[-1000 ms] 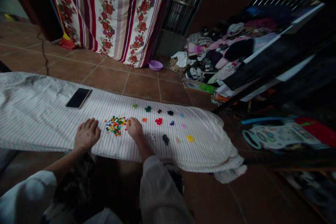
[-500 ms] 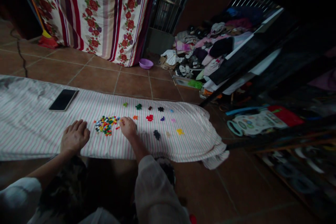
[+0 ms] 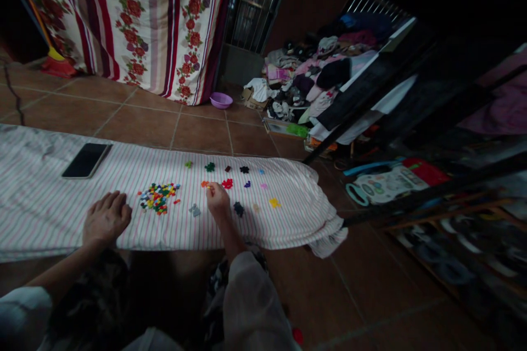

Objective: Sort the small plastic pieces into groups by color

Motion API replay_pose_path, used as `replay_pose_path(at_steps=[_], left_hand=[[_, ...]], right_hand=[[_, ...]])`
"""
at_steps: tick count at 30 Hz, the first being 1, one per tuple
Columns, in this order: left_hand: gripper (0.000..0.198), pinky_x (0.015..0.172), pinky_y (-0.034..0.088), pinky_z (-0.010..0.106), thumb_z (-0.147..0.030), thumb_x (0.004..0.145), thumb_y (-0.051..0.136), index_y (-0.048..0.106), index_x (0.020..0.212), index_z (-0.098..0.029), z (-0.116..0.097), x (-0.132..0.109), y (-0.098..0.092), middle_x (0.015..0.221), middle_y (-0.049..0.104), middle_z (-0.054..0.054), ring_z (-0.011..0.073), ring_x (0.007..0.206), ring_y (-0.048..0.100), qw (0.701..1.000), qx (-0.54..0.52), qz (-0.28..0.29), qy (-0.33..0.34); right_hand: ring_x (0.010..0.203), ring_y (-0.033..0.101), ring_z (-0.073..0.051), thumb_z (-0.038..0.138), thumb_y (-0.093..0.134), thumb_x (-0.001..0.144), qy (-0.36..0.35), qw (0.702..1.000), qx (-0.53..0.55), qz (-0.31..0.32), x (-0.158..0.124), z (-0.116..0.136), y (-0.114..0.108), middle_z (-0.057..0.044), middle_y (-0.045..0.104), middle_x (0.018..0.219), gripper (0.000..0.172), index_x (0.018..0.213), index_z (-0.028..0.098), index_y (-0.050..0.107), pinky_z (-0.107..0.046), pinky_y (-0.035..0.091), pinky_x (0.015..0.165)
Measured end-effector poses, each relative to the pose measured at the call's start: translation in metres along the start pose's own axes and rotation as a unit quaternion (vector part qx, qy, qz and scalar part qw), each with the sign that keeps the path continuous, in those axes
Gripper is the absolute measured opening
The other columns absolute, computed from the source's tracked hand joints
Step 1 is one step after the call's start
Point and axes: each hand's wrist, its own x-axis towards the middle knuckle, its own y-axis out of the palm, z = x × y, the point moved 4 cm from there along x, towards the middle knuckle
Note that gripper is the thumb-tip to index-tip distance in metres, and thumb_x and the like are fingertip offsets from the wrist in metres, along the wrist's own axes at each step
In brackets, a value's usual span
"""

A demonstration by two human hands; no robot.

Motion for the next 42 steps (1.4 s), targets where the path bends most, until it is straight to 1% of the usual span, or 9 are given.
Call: replay_pose_path(at_steps=[8,13,16,20,24,28,35,39,42], left_hand=[[0.038,0.108,0.039,0.054,-0.028,0.09,0.043,0.06,0.121,-0.014,0.001,-0.001,0.001,0.133,0.062,0.021,0.0353,0.132,0.051,1.0,0.007,-0.007,0.0],[0.038,0.108,0.039,0.053,-0.029,0.089,0.042,0.06,0.12,-0.016,0.002,-0.001,0.003,0.131,0.063,0.019,0.0341,0.132,0.051,1.0,-0.002,-0.013,-0.011],[0.037,0.108,0.039,0.052,-0.029,0.089,0.043,0.059,0.12,-0.017,0.002,-0.001,0.002,0.13,0.064,0.018,0.0335,0.131,0.052,1.0,0.003,-0.017,-0.004],[0.037,0.107,0.039,0.052,-0.029,0.089,0.042,0.058,0.12,-0.016,0.001,-0.001,0.002,0.132,0.063,0.019,0.0338,0.131,0.052,1.0,0.023,-0.007,0.009],[0.038,0.108,0.039,0.052,-0.031,0.09,0.039,0.058,0.12,-0.016,0.002,-0.001,0.004,0.132,0.063,0.018,0.0325,0.13,0.053,1.0,0.025,-0.004,0.003],[0.039,0.108,0.039,0.053,-0.031,0.089,0.041,0.059,0.119,-0.016,0.002,0.0,0.004,0.131,0.063,0.019,0.0338,0.13,0.052,1.0,0.014,-0.007,0.001],[0.036,0.108,0.037,0.05,-0.03,0.087,0.044,0.058,0.119,-0.019,0.002,0.0,0.003,0.13,0.064,0.016,0.0317,0.129,0.052,1.0,0.023,-0.008,0.006],[0.036,0.108,0.039,0.049,-0.03,0.09,0.039,0.058,0.118,-0.018,0.002,0.0,0.003,0.13,0.064,0.016,0.0309,0.129,0.053,0.999,0.043,-0.008,0.007],[0.036,0.108,0.039,0.049,-0.03,0.091,0.04,0.057,0.119,-0.017,0.002,0.0,0.004,0.132,0.063,0.017,0.0312,0.13,0.053,0.999,0.045,-0.005,0.01]], right_hand=[[0.078,0.066,-0.02,0.031,0.049,0.079,0.075,0.989,-0.001,-0.13,0.003,-0.056,-0.068,-0.007,0.072,0.087,0.028,0.094,0.02,0.07,-0.032,0.054,0.076],[0.077,0.066,-0.021,0.04,0.046,0.079,0.132,0.966,-0.051,-0.218,-0.005,-0.107,-0.123,-0.007,0.072,0.082,0.035,0.094,0.019,0.07,-0.031,0.053,0.074],[0.082,0.066,-0.024,0.044,0.045,0.079,0.151,0.946,-0.082,-0.274,-0.012,-0.138,-0.156,-0.011,0.073,0.088,0.038,0.091,0.018,0.07,-0.036,0.053,0.077],[0.083,0.067,-0.027,0.044,0.048,0.074,0.202,0.924,-0.099,-0.309,-0.018,-0.174,-0.184,-0.014,0.073,0.085,0.034,0.083,0.019,0.069,-0.039,0.052,0.079],[0.078,0.067,-0.027,0.04,0.05,0.066,0.242,0.917,-0.09,-0.305,-0.02,-0.196,-0.19,-0.011,0.072,0.078,0.028,0.075,0.02,0.067,-0.041,0.054,0.078],[0.073,0.067,-0.026,0.038,0.05,0.062,0.241,0.926,-0.07,-0.282,-0.021,-0.204,-0.188,-0.008,0.072,0.073,0.025,0.069,0.021,0.067,-0.039,0.056,0.074],[0.087,0.069,-0.027,0.041,0.05,0.066,0.194,0.947,-0.029,-0.255,-0.014,-0.195,-0.18,-0.011,0.076,0.087,0.035,0.08,0.02,0.073,-0.04,0.056,0.083],[0.093,0.067,-0.028,0.043,0.057,0.066,0.159,0.963,-0.087,-0.197,-0.005,-0.187,-0.171,-0.012,0.076,0.091,0.03,0.078,0.02,0.071,-0.042,0.052,0.092],[0.094,0.065,-0.027,0.039,0.057,0.068,0.127,0.964,-0.138,-0.189,-0.005,-0.182,-0.166,-0.011,0.074,0.088,0.021,0.073,0.021,0.068,-0.043,0.049,0.096]])
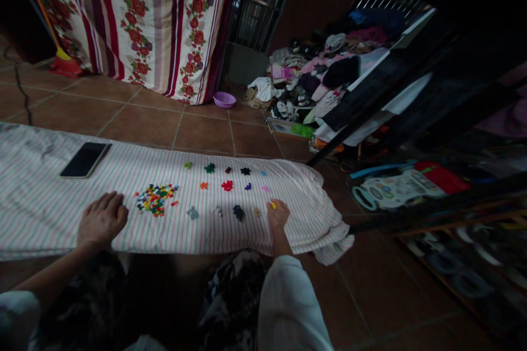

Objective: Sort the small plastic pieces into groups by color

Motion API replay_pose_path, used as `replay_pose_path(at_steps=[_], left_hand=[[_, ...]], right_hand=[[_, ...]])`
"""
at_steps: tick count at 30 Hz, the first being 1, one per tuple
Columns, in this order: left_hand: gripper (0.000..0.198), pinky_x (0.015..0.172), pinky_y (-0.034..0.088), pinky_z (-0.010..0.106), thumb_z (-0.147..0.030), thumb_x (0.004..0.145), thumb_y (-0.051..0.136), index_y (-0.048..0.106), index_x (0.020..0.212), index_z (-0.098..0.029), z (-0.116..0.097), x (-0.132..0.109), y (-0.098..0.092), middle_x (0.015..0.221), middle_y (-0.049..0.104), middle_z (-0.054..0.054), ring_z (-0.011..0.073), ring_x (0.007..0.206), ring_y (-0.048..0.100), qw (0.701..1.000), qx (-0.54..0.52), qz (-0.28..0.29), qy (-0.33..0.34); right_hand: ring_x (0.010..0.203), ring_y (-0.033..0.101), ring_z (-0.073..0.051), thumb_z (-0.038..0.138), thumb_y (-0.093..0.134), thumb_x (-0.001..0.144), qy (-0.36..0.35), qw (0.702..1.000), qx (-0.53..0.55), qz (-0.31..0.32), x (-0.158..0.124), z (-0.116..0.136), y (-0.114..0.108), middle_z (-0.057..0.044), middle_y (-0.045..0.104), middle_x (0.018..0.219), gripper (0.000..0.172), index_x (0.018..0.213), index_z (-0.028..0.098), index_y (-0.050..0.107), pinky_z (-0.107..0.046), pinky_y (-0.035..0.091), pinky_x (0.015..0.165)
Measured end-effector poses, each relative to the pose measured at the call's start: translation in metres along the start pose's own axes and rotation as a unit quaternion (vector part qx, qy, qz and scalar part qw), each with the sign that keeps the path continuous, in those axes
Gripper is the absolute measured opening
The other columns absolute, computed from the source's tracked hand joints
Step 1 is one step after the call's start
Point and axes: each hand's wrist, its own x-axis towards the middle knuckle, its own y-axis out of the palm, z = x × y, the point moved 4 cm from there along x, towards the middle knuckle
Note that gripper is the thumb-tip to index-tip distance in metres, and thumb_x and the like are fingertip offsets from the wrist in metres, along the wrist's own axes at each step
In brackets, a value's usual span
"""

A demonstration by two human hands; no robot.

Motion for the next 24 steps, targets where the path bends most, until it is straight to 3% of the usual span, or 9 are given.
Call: replay_pose_path(at_steps=[9,14,24], left_hand=[[0.035,0.108,0.038,0.048,-0.032,0.091,0.038,0.055,0.119,-0.02,0.002,-0.001,0.003,0.131,0.063,0.013,0.0289,0.128,0.053,1.0,-0.005,-0.011,-0.01],[0.039,0.109,0.037,0.05,-0.031,0.09,0.04,0.058,0.12,-0.016,0.004,0.0,0.004,0.133,0.062,0.017,0.0314,0.131,0.051,1.0,-0.027,0.008,-0.011],[0.038,0.107,0.04,0.047,-0.03,0.092,0.039,0.06,0.12,-0.013,0.002,-0.001,0.003,0.133,0.063,0.018,0.0316,0.129,0.054,1.0,0.014,-0.012,0.01]], right_hand=[[0.092,0.059,-0.027,0.025,0.048,0.077,-0.072,0.994,-0.078,-0.004,-0.019,0.005,0.009,-0.011,0.07,0.085,0.016,0.075,0.02,0.062,-0.042,0.042,0.089],[0.09,0.056,-0.027,0.023,0.044,0.083,-0.14,0.987,-0.082,-0.007,-0.021,0.001,0.013,-0.013,0.068,0.084,0.018,0.079,0.019,0.061,-0.04,0.038,0.085],[0.089,0.054,-0.026,0.022,0.044,0.086,-0.168,0.981,-0.1,-0.016,-0.02,-0.006,0.018,-0.011,0.067,0.084,0.018,0.08,0.02,0.06,-0.039,0.037,0.085]])
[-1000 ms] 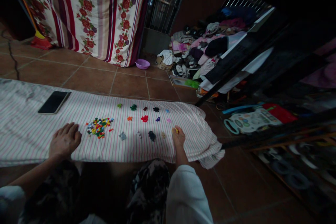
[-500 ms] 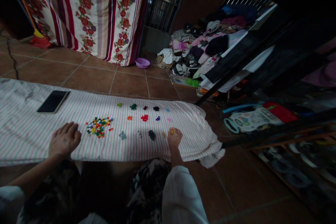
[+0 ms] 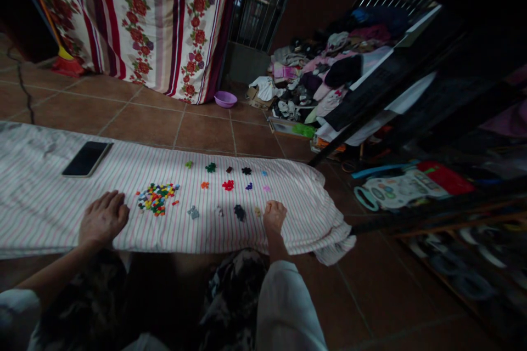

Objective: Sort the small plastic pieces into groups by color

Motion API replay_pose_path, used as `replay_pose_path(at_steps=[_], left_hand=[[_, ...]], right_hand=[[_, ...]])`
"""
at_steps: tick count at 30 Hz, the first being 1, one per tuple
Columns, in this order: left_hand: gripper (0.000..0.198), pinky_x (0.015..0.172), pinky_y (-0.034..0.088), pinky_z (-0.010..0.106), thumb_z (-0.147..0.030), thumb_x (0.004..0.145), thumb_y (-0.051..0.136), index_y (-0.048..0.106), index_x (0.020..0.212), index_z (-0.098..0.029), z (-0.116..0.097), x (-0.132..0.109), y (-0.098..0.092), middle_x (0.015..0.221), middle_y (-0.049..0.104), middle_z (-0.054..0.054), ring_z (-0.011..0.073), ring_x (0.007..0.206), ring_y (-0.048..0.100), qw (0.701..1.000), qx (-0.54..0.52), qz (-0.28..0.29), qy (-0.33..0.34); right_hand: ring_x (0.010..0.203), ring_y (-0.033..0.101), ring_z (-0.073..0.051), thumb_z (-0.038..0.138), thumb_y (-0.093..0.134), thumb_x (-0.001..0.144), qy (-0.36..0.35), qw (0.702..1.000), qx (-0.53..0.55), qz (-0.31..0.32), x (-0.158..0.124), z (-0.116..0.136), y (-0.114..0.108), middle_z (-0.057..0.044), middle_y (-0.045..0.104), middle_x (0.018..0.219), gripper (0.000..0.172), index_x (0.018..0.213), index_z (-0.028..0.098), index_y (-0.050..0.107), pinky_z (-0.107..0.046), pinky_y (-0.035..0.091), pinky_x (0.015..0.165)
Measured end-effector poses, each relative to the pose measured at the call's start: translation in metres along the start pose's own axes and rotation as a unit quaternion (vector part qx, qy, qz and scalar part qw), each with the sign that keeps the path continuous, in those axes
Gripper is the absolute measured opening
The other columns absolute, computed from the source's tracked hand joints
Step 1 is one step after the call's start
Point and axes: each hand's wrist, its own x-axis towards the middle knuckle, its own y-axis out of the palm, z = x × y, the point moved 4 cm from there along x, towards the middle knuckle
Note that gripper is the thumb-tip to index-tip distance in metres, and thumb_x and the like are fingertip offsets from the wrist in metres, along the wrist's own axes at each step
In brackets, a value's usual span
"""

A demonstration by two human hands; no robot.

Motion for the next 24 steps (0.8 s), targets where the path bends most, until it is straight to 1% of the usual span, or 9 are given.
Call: replay_pose_path(at_steps=[4,9,16,19,24], left_hand=[[0.04,0.107,0.04,0.049,-0.029,0.093,0.039,0.061,0.121,-0.011,0.0005,0.0004,0.001,0.133,0.063,0.02,0.0331,0.13,0.054,1.0,-0.008,0.009,-0.001],[0.042,0.107,0.041,0.051,-0.03,0.092,0.039,0.063,0.121,-0.01,0.0004,0.001,0.0007,0.133,0.063,0.021,0.0346,0.13,0.054,1.0,-0.01,0.007,-0.004],[0.041,0.107,0.042,0.05,-0.028,0.091,0.042,0.064,0.121,-0.01,-0.0009,0.0019,-0.0006,0.133,0.064,0.02,0.0351,0.13,0.054,1.0,-0.01,0.005,-0.004],[0.042,0.106,0.043,0.051,-0.028,0.091,0.042,0.064,0.12,-0.009,-0.0004,0.0021,0.0003,0.132,0.064,0.021,0.0359,0.129,0.055,1.0,-0.01,0.004,-0.008],[0.041,0.107,0.042,0.05,-0.028,0.091,0.044,0.064,0.121,-0.011,0.0012,0.0019,0.0028,0.134,0.064,0.019,0.0341,0.131,0.055,1.0,-0.011,0.004,-0.015]], right_hand=[[0.088,0.054,-0.025,0.022,0.044,0.087,-0.008,1.0,0.003,0.02,0.0015,0.0008,-0.0012,-0.01,0.065,0.084,0.017,0.081,0.02,0.061,-0.038,0.037,0.084],[0.087,0.053,-0.026,0.02,0.043,0.087,-0.001,1.0,-0.006,0.011,0.0036,0.003,-0.001,-0.01,0.064,0.081,0.018,0.08,0.019,0.06,-0.038,0.036,0.083],[0.087,0.054,-0.026,0.013,0.044,0.082,-0.004,1.0,-0.017,0.003,0.0056,0.0026,0.0006,-0.011,0.064,0.083,0.02,0.084,0.019,0.063,-0.038,0.036,0.084],[0.087,0.054,-0.026,0.016,0.044,0.081,-0.005,1.0,-0.014,-0.004,0.0057,0.0008,0.0006,-0.011,0.065,0.082,0.02,0.083,0.019,0.063,-0.038,0.036,0.084],[0.089,0.056,-0.028,0.024,0.045,0.081,0.0,1.0,0.017,-0.025,0.0061,-0.0028,0.0,-0.012,0.067,0.083,0.019,0.081,0.02,0.064,-0.041,0.037,0.086]])
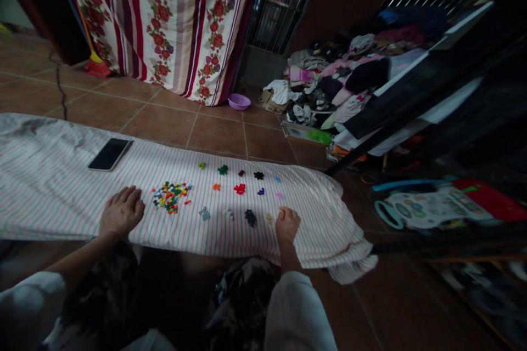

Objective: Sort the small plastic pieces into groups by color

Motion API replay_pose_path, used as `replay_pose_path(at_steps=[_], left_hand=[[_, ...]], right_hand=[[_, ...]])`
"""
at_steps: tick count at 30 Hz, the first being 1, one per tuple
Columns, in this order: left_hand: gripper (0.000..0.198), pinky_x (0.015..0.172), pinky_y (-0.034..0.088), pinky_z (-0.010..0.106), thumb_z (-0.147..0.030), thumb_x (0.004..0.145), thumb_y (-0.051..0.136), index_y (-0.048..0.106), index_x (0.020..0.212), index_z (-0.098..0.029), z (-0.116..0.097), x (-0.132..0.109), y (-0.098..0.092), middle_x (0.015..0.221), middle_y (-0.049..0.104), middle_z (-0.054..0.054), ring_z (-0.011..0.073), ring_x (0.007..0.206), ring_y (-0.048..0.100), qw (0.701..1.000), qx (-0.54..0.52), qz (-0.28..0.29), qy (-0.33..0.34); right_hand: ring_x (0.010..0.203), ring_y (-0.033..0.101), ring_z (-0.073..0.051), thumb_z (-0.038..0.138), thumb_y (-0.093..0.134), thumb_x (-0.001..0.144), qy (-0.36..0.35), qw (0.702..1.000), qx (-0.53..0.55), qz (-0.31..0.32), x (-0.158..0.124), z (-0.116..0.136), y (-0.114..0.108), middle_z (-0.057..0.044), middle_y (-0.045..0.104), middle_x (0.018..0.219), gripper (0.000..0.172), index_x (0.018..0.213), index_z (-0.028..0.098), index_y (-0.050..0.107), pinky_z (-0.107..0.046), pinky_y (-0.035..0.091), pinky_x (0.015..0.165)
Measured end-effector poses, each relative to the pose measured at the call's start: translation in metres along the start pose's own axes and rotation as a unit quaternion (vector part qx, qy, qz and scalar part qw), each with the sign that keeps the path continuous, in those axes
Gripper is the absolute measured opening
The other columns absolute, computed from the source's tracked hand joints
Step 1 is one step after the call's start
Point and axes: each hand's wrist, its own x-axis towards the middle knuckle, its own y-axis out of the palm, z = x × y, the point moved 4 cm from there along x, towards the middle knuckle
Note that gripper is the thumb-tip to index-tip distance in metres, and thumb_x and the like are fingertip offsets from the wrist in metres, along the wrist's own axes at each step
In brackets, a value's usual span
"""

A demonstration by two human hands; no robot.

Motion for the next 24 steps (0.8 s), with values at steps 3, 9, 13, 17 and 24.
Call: replay_pose_path(at_steps=[3,9,13,17,24], left_hand=[[0.042,0.109,0.041,0.05,-0.029,0.09,0.043,0.064,0.123,-0.012,0.001,0.0,0.001,0.135,0.063,0.019,0.0338,0.133,0.053,1.0,-0.004,0.006,-0.007],[0.042,0.109,0.04,0.049,-0.028,0.09,0.043,0.064,0.122,-0.012,0.0,0.0,0.0,0.135,0.064,0.019,0.0332,0.133,0.053,1.0,-0.005,0.005,-0.006],[0.042,0.11,0.04,0.049,-0.028,0.089,0.043,0.065,0.122,-0.013,0.0,0.0,0.0,0.135,0.064,0.018,0.0331,0.133,0.053,1.0,-0.011,0.003,-0.009],[0.042,0.11,0.039,0.05,-0.028,0.088,0.044,0.064,0.123,-0.014,0.001,0.0,0.0,0.134,0.064,0.018,0.0335,0.133,0.052,1.0,-0.027,0.004,-0.011],[0.042,0.111,0.038,0.05,-0.028,0.089,0.042,0.064,0.122,-0.012,0.0,0.0,-0.001,0.136,0.062,0.02,0.0335,0.134,0.051,1.0,-0.021,0.012,-0.012]], right_hand=[[0.09,0.057,-0.028,0.027,0.045,0.082,0.007,1.0,0.015,-0.004,0.0,-0.003,0.001,-0.013,0.068,0.084,0.02,0.08,0.019,0.064,-0.042,0.038,0.087],[0.09,0.057,-0.028,0.026,0.044,0.08,0.019,1.0,0.021,0.004,0.001,-0.003,0.002,-0.014,0.069,0.085,0.022,0.079,0.018,0.064,-0.043,0.038,0.088],[0.09,0.058,-0.029,0.032,0.042,0.083,0.012,0.999,0.033,-0.013,0.003,0.001,-0.004,-0.015,0.069,0.086,0.027,0.08,0.018,0.065,-0.044,0.039,0.087],[0.092,0.059,-0.029,0.035,0.041,0.087,0.001,0.999,0.033,-0.039,0.005,0.008,-0.014,-0.015,0.069,0.089,0.031,0.081,0.018,0.066,-0.045,0.041,0.088],[0.1,0.059,-0.028,0.04,0.038,0.093,-0.022,0.997,0.028,-0.073,0.011,0.048,-0.026,-0.017,0.068,0.102,0.038,0.087,0.017,0.068,-0.047,0.041,0.094]])
